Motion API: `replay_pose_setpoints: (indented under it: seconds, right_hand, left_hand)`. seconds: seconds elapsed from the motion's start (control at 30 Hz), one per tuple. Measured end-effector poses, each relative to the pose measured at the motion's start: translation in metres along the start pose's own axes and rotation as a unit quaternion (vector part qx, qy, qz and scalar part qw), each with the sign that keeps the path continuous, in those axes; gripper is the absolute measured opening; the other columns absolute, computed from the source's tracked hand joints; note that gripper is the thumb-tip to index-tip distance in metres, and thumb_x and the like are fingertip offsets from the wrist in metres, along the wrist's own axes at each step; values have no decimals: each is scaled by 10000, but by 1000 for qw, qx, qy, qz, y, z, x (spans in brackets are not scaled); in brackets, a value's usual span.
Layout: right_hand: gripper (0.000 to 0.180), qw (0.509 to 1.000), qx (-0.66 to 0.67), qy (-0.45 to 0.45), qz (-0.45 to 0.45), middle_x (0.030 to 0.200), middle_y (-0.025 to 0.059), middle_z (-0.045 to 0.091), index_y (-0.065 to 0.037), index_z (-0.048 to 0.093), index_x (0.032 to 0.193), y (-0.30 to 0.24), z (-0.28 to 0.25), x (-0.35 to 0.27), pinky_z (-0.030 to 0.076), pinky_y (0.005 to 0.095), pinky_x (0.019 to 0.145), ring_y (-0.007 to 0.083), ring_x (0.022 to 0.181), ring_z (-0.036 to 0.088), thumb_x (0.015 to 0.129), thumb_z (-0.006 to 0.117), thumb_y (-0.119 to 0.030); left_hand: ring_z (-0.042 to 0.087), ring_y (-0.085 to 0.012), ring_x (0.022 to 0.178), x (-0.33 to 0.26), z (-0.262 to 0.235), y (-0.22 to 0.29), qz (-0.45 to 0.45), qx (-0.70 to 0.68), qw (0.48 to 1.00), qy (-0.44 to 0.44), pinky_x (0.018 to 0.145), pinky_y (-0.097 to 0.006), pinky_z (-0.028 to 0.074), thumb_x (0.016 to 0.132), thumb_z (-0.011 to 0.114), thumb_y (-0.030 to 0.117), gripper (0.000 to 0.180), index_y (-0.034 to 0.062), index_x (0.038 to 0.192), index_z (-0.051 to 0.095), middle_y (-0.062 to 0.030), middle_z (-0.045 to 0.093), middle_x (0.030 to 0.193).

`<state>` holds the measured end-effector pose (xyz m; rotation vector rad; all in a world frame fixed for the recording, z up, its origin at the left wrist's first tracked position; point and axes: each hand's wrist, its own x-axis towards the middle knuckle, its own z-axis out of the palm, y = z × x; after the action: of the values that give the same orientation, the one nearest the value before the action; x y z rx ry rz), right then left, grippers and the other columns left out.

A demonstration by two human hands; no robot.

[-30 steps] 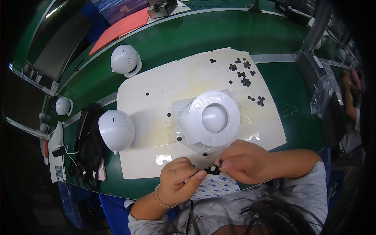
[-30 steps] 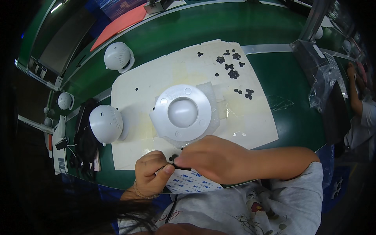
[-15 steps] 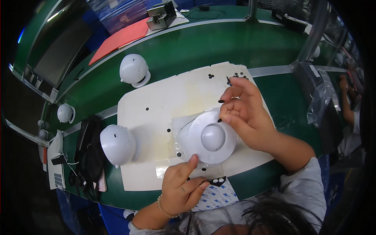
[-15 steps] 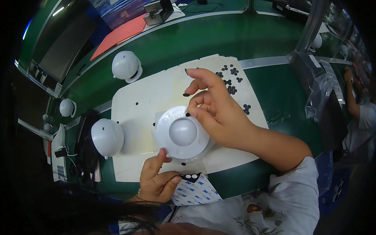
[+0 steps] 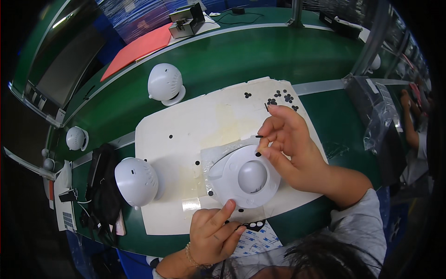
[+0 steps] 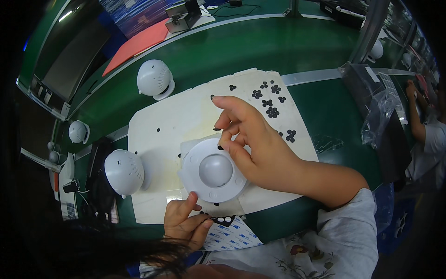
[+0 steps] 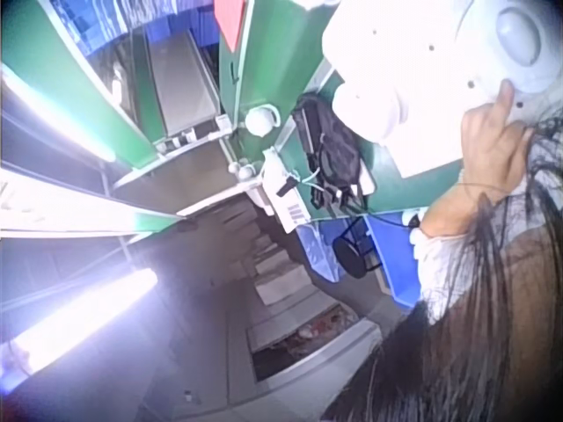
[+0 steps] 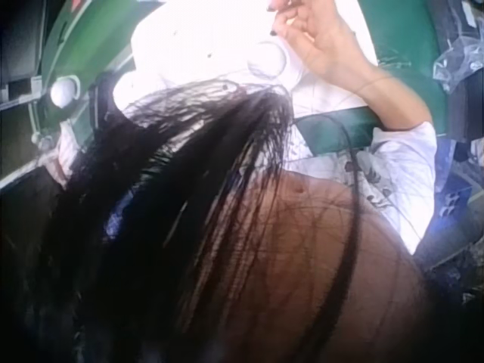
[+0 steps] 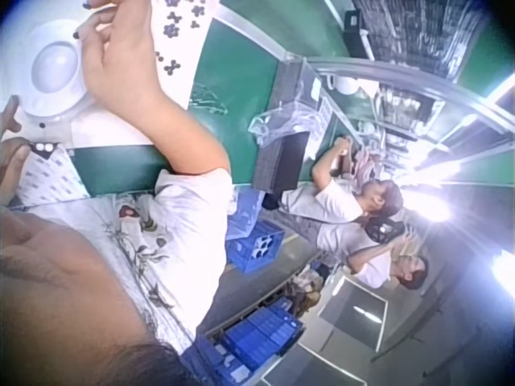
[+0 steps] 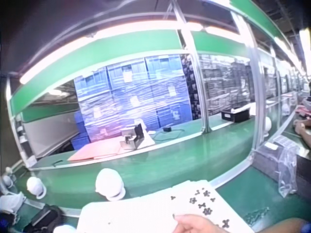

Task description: The person assembles white dome-shaped electronic devices by applying small black circular stickers to the bottom surface. They pick up a device, peel stickers from a sheet, and place them into specific holes on the device's base. After completing a unit, they place it on the table and retrieve another from a blue bin to repeat the process.

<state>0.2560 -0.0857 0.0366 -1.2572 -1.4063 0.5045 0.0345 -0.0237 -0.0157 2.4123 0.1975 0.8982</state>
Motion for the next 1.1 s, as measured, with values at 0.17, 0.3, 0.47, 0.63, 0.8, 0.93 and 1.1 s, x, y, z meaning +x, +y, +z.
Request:
replay_pose_setpoints:
  seconds: [0.17,0.3,0.47,0.63,0.8,0.93,1.1]
  right_hand:
    - [539,993,-108,-2,-55,959,127,532,-64,329,1249,-4,-2,1,466,274,718,199,809,575,765,527,66]
    - [523,974,-200,5,-109,893,89,574,-65,353,1234,-10,-9,6,448,322,762,234,804,589,760,555,24]
    - [495,987,-117,-35,-103,844,75,565,-52,353,1217,-7,7,13,396,357,805,250,839,549,763,541,6]
    - [476,995,-51,-70,-55,816,77,554,-50,348,1206,-6,20,18,378,366,795,257,818,522,767,520,7]
    - [471,994,-60,-80,-51,799,76,555,-48,344,1204,-6,22,18,374,369,791,264,812,523,768,515,9]
    - [424,977,-163,-87,-103,809,57,567,-54,412,1166,-10,19,18,375,372,790,243,846,533,764,543,-17]
    - [361,876,-414,-110,-222,991,80,579,-95,535,1043,-27,13,8,311,417,907,303,1049,506,701,642,-60]
  left_hand:
    - [522,-204,729,0,0,0,-4,-3,1000,2,637,-300,373,619,687,78,139,44,729,609,-121,491,1218]
    - [521,-205,731,1,-1,-1,1,5,1000,3,643,-304,374,626,681,75,133,37,727,604,-120,494,1212]
    - [519,-202,718,2,-1,-2,14,11,1000,10,637,-304,370,633,676,77,125,34,723,600,-119,504,1200]
    - [518,-195,703,3,-1,-2,16,10,1000,17,623,-302,364,644,673,79,115,38,714,591,-112,512,1190]
    - [518,-193,698,3,-2,-1,10,8,1000,16,624,-303,365,649,675,81,122,40,721,586,-110,514,1189]
    - [515,-196,697,3,-2,0,12,4,1000,15,630,-305,367,651,675,80,130,38,734,585,-111,512,1192]
    - [510,-200,701,4,-2,1,12,11,1000,19,636,-313,369,653,671,79,129,35,739,586,-108,511,1195]
